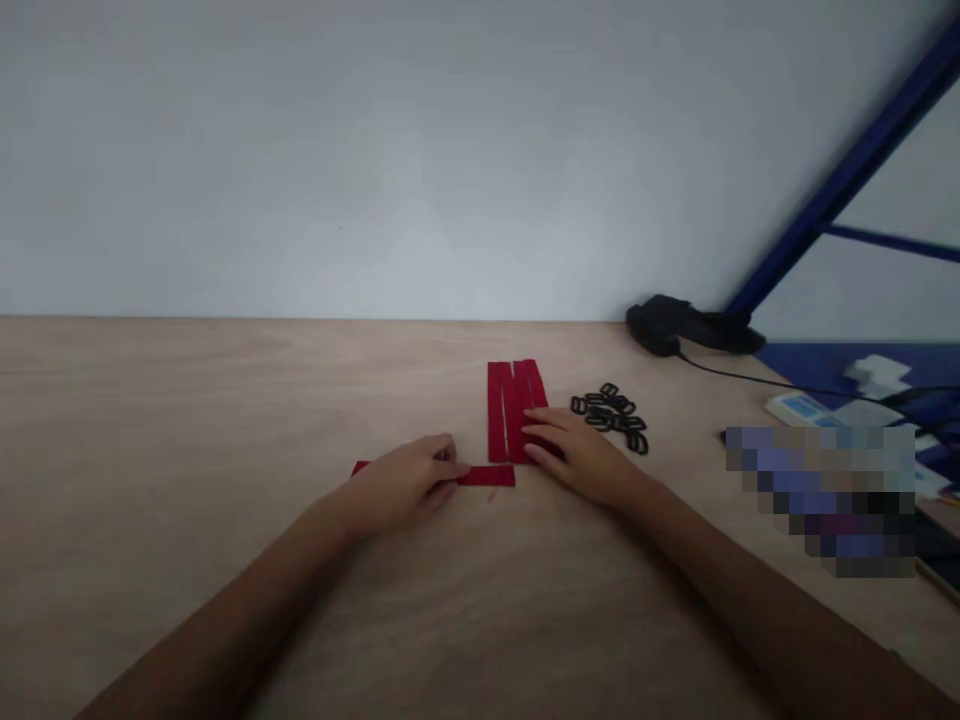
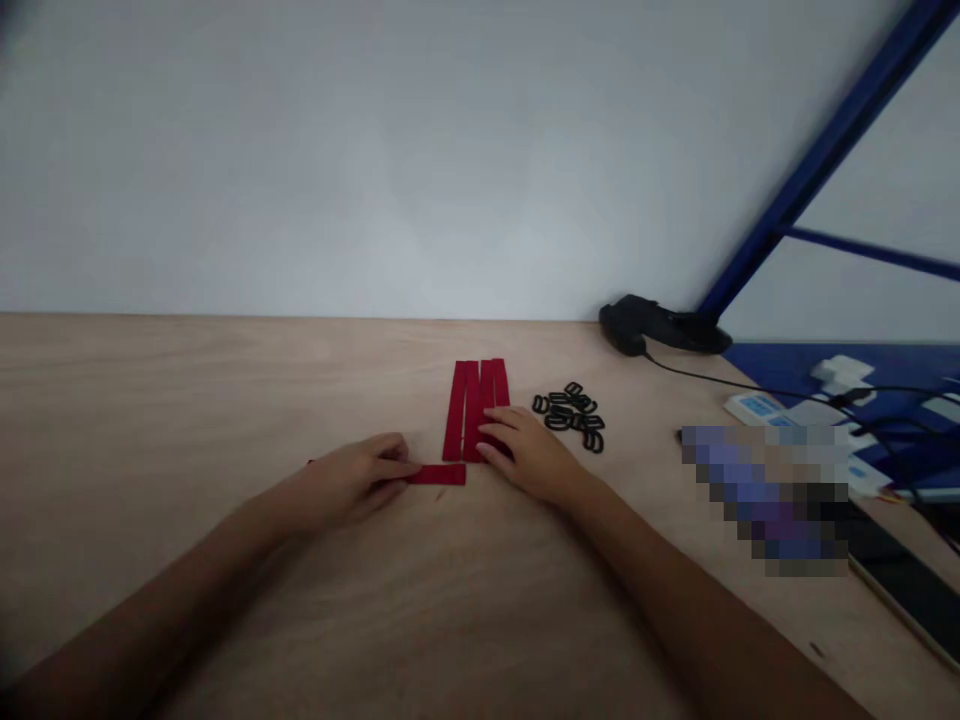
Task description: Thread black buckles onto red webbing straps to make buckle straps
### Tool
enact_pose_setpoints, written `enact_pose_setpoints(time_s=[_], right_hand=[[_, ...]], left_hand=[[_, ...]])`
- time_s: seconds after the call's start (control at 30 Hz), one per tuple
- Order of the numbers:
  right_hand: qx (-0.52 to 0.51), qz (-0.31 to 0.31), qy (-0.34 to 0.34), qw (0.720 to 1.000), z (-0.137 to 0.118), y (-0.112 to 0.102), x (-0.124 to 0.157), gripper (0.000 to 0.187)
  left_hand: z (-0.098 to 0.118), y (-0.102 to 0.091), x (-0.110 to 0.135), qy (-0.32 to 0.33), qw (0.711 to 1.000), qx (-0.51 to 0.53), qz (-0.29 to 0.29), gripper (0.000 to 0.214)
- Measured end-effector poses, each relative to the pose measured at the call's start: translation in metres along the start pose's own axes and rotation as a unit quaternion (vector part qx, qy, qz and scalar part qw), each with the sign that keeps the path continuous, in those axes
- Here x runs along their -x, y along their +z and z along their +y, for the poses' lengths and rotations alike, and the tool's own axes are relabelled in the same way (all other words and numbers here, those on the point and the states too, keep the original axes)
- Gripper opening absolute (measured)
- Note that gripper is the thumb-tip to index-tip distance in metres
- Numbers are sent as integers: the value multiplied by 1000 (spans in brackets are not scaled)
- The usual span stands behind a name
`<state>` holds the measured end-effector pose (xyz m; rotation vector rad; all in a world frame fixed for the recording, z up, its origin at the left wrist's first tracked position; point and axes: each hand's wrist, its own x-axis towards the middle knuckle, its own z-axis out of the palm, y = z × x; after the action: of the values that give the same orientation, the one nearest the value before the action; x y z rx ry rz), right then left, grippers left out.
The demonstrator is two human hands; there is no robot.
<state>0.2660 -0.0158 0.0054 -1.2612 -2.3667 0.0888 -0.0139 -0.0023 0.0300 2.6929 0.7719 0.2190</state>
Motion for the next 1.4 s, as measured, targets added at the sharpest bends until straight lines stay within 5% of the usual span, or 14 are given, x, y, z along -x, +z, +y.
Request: enact_pose_setpoints(time_s=[0.13, 0.27, 0.37, 0.53, 0.63, 0.73, 0.83, 0.97, 1.2, 1.27, 1.4], right_hand=[[-29, -11, -34, 999, -23, -10, 0, 20], [-66, -148, -57, 985, -57, -13, 5, 18], [-57, -195, -26, 979, -72, -14, 9, 21], [-37, -265, 41, 963, -60, -35, 14, 4], [-10, -299, 73, 951, -50, -51, 17, 9], [-33, -264, 79, 961, -53, -51, 16, 9], [-80, -214, 49, 972, -66, -35, 12, 30], [-102, -241, 45, 964, -73, -21, 9, 18], [-105, -275, 99, 951, -43, -47, 13, 14], [-95, -229, 140, 959, -25, -52, 12, 23], [107, -50, 240, 963, 27, -53, 12, 26]], left_hand=[[21, -3, 7, 22, 997, 55, -50, 24], [36, 1, 7, 13, 996, 79, -49, 26], [40, 4, 4, 16, 996, 74, -39, 27], [35, 0, 5, 10, 998, 36, -41, 20], [32, -2, 6, 20, 999, 28, -36, 20], [34, 4, 5, 29, 998, 42, -32, 21], [39, 13, 1, 33, 998, 50, -26, 22], [41, 18, -2, 49, 997, 51, -13, 20], [36, 10, 1, 47, 998, 24, -25, 20], [36, 9, 1, 44, 998, 21, -30, 22], [36, 8, 1, 40, 998, 18, -40, 23]])
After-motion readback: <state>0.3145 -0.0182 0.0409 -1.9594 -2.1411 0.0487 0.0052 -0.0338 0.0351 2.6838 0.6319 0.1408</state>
